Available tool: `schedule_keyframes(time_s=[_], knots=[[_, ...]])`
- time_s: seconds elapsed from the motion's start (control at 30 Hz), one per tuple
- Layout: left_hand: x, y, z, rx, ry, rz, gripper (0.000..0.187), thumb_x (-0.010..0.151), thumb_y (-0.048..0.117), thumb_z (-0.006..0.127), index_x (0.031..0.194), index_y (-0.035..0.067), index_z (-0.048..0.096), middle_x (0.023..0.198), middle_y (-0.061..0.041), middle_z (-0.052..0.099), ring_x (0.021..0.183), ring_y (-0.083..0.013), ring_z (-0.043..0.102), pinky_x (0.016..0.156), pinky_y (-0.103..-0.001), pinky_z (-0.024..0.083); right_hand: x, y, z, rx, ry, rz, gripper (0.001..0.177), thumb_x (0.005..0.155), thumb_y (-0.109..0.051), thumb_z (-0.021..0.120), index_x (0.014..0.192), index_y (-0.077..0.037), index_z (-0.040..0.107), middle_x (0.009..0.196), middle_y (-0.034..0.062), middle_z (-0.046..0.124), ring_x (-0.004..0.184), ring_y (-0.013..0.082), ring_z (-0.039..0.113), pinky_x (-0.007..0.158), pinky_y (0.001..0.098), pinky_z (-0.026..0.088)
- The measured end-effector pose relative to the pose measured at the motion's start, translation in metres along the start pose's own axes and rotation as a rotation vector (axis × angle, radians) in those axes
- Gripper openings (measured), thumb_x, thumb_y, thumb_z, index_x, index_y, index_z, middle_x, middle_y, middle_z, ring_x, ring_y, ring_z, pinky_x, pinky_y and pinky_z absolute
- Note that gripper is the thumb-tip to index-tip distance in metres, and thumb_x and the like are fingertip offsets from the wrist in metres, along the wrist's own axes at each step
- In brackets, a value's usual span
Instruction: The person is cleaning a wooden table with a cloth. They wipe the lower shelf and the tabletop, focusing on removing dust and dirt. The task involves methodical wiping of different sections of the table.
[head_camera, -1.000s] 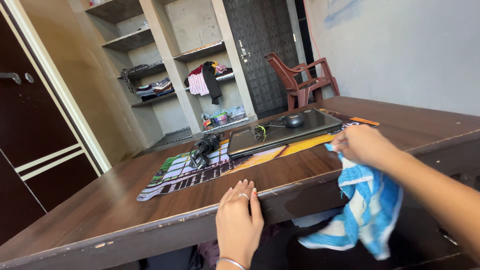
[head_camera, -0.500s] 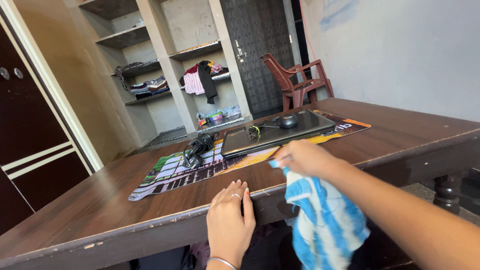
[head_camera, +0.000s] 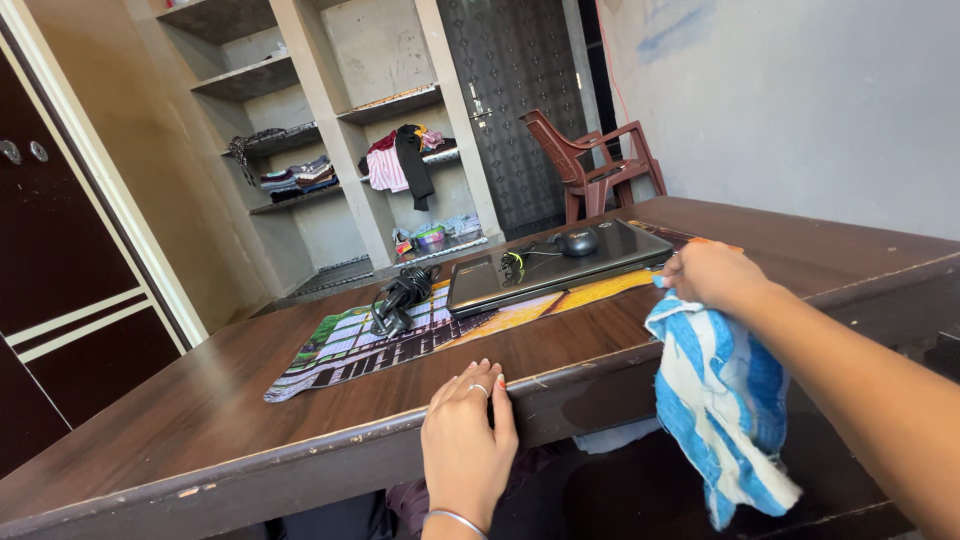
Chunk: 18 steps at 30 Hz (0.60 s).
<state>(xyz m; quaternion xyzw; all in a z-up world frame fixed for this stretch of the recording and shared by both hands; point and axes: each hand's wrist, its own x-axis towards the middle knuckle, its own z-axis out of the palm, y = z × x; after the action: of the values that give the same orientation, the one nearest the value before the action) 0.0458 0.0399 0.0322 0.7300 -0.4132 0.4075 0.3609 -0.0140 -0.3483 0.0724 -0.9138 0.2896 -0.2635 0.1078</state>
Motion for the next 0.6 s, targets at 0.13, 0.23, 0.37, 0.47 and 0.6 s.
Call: schedule_keyframes(time_s=[0.13, 0.23, 0.37, 0.47, 0.6], knots=[[-0.001, 0.003, 0.004, 0.018, 0.050, -0.017, 0.025, 0.092, 0.017, 0.061, 0.100, 0.002, 0.079, 0.110, -0.016, 0.077, 0.111, -0.0329, 0.069, 0.099, -0.044, 0.049, -0.005, -0.028, 0.004, -0.183, -0.011, -0.102, 0.025, 0.091, -0.037, 0.072, 0.111, -0.025, 0.081, 0.108, 0.0105, 0.078, 0.105, 0.0303, 0.074, 0.095, 0.0432, 0.057], [0.000, 0.008, 0.010, 0.038, 0.110, -0.046, 0.024, 0.091, 0.018, 0.062, 0.097, 0.001, 0.078, 0.107, -0.015, 0.078, 0.109, -0.0317, 0.070, 0.097, -0.044, 0.049, -0.022, -0.072, 0.011, 0.032, -0.075, -0.157, 0.025, 0.088, -0.037, 0.074, 0.109, -0.025, 0.081, 0.104, 0.0106, 0.078, 0.099, 0.0301, 0.075, 0.090, 0.0432, 0.058], [-0.003, 0.009, 0.013, 0.066, 0.123, -0.039, 0.023, 0.091, 0.018, 0.062, 0.098, 0.001, 0.077, 0.107, -0.015, 0.077, 0.109, -0.0317, 0.070, 0.097, -0.043, 0.050, -0.046, -0.124, 0.032, 0.283, -0.097, -0.449, 0.021, 0.089, -0.029, 0.072, 0.107, -0.023, 0.080, 0.102, 0.0076, 0.079, 0.098, 0.0264, 0.076, 0.089, 0.0393, 0.058], [-0.003, 0.002, 0.009, 0.062, 0.075, 0.004, 0.024, 0.091, 0.018, 0.061, 0.100, 0.003, 0.077, 0.110, -0.015, 0.077, 0.111, -0.0321, 0.069, 0.098, -0.044, 0.049, -0.053, -0.124, 0.029, 0.191, -0.086, -0.369, 0.022, 0.090, -0.031, 0.071, 0.110, -0.028, 0.080, 0.109, 0.0046, 0.077, 0.107, 0.0265, 0.070, 0.093, 0.0401, 0.054], [-0.006, -0.002, 0.007, 0.053, 0.044, 0.038, 0.025, 0.092, 0.017, 0.060, 0.103, 0.003, 0.077, 0.114, -0.015, 0.075, 0.114, -0.0325, 0.067, 0.101, -0.044, 0.048, -0.045, -0.081, 0.001, -0.003, -0.117, -0.106, 0.028, 0.095, -0.034, 0.065, 0.120, -0.038, 0.076, 0.120, 0.0001, 0.075, 0.114, 0.0229, 0.070, 0.098, 0.0398, 0.054]])
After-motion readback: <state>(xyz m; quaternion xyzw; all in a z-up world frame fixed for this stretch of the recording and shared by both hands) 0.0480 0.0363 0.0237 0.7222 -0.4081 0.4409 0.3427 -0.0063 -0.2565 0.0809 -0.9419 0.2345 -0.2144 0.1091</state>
